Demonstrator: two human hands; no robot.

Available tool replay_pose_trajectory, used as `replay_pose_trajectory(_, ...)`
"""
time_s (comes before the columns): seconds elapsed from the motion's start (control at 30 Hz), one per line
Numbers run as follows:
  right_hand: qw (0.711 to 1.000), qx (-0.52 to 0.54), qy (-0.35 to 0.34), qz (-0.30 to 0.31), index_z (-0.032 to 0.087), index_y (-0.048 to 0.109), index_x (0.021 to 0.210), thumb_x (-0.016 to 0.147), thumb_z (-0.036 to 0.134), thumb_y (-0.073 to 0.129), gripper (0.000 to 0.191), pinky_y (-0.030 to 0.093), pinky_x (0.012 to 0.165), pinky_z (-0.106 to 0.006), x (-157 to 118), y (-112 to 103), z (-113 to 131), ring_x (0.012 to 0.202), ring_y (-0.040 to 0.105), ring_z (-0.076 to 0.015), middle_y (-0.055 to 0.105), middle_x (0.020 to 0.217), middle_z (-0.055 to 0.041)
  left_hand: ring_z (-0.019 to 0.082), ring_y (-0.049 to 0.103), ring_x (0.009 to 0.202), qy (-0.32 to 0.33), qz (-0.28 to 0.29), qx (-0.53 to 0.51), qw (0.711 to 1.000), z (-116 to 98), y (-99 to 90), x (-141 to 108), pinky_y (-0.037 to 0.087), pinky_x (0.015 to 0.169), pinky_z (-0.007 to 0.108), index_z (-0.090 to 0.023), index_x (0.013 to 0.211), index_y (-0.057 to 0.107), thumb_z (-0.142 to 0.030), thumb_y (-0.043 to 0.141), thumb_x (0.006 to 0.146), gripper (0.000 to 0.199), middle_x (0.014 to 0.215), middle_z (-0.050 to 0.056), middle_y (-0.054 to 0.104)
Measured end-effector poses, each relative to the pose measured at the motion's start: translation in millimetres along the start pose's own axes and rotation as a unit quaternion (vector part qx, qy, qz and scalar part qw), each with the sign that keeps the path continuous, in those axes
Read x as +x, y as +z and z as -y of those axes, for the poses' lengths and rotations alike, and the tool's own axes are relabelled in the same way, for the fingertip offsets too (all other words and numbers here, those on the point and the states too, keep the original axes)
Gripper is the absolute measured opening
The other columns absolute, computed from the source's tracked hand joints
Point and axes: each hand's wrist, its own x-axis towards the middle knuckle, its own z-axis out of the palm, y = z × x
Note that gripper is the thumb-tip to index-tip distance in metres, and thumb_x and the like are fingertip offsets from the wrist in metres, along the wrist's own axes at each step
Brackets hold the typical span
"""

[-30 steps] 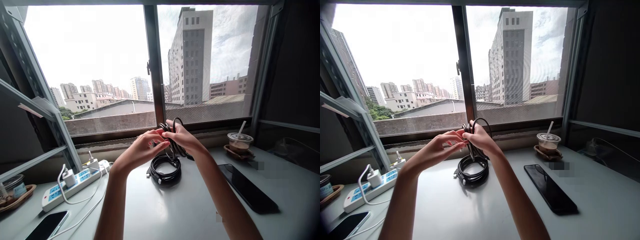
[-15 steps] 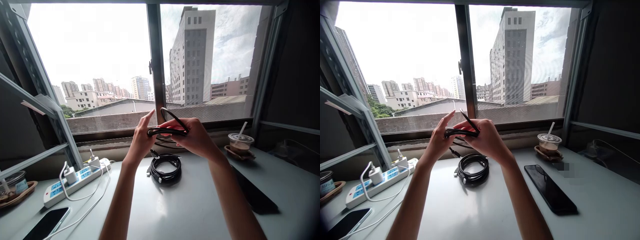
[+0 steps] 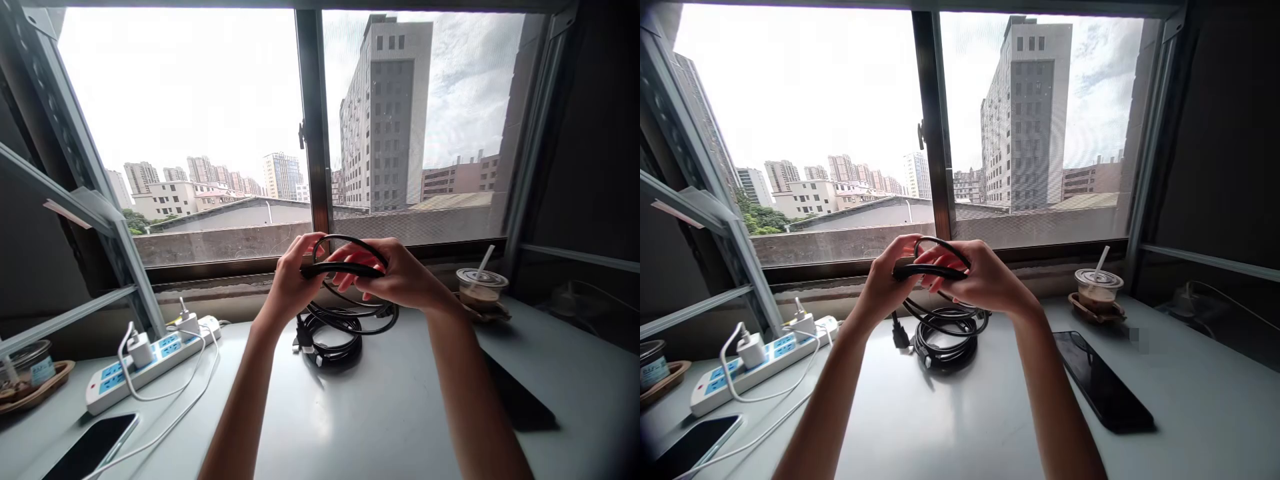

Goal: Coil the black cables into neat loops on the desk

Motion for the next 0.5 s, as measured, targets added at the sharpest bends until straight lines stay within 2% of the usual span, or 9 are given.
replay_pose_trajectory(0.1, 0.998, -0.044, -0.023, -0.044, 0.021, 0.067, 0.1, 0.072, 0.014, 0.059, 0.029, 0.049, 0.051, -0.021, 3.8, -0.6, -4.8, 0.074, 0.068, -0.017, 0.071, 0.081, -0.0008, 0.01, 0.054, 0.054, -0.057, -0.034, 0.001, 0.998, -4.7, 0.5, 0.0, 0.042, 0.051, 0.021, -0.018, 0.075, 0.056, -0.019, 0.057, 0.074, 0.001, 0.06, -0.002, 0.059)
replay_pose_trajectory(0.2, 0.989, -0.084, -0.05, -0.109, 0.02, 0.068, 0.092, 0.071, 0.016, 0.062, 0.022, 0.049, 0.058, -0.023, 8.8, -0.4, -9.7, 0.074, 0.066, -0.016, 0.07, 0.079, -0.0001, 0.006, 0.036, 0.034, -0.124, -0.045, -0.036, 0.991, -10.0, -0.8, -0.8, 0.029, 0.037, 0.021, -0.018, 0.047, 0.043, -0.028, 0.057, 0.077, 0.034, 0.037, -0.006, 0.039)
replay_pose_trajectory(0.27, 0.982, -0.105, -0.066, -0.139, 0.019, 0.068, 0.09, 0.073, 0.018, 0.062, 0.018, 0.049, 0.065, -0.025, 11.6, -0.1, -12.1, 0.076, 0.065, -0.0157, 0.07, 0.08, -0.0003, 0.004, 0.029, 0.029, -0.169, -0.075, -0.075, 0.98, -11.9, -1.8, -1.2, 0.022, 0.032, 0.021, -0.019, 0.04, 0.034, -0.031, 0.058, 0.077, 0.045, 0.032, -0.006, 0.032)
replay_pose_trajectory(0.37, 0.97, -0.158, -0.074, -0.172, 0.018, 0.067, 0.086, 0.078, 0.021, 0.057, 0.014, 0.047, 0.072, -0.027, 14.4, 1.2, -14.8, 0.077, 0.064, -0.0157, 0.07, 0.08, -0.0014, 0.003, 0.023, 0.027, -0.23, -0.133, -0.144, 0.953, -12.8, -3.1, -0.7, 0.016, 0.029, 0.021, -0.021, 0.042, 0.031, -0.031, 0.061, 0.075, 0.046, 0.031, -0.008, 0.029)
replay_pose_trajectory(0.5, 0.945, -0.246, -0.016, -0.214, 0.018, 0.068, 0.084, 0.083, 0.028, 0.051, 0.02, 0.043, 0.07, -0.029, 15.3, 5.3, -16.8, 0.074, 0.062, -0.0174, 0.069, 0.077, -0.0022, 0.003, 0.022, 0.024, -0.273, -0.178, -0.232, 0.917, -13.4, -2.3, 0.2, 0.013, 0.026, 0.02, -0.021, 0.044, 0.032, -0.031, 0.063, 0.073, 0.044, 0.03, -0.01, 0.028)
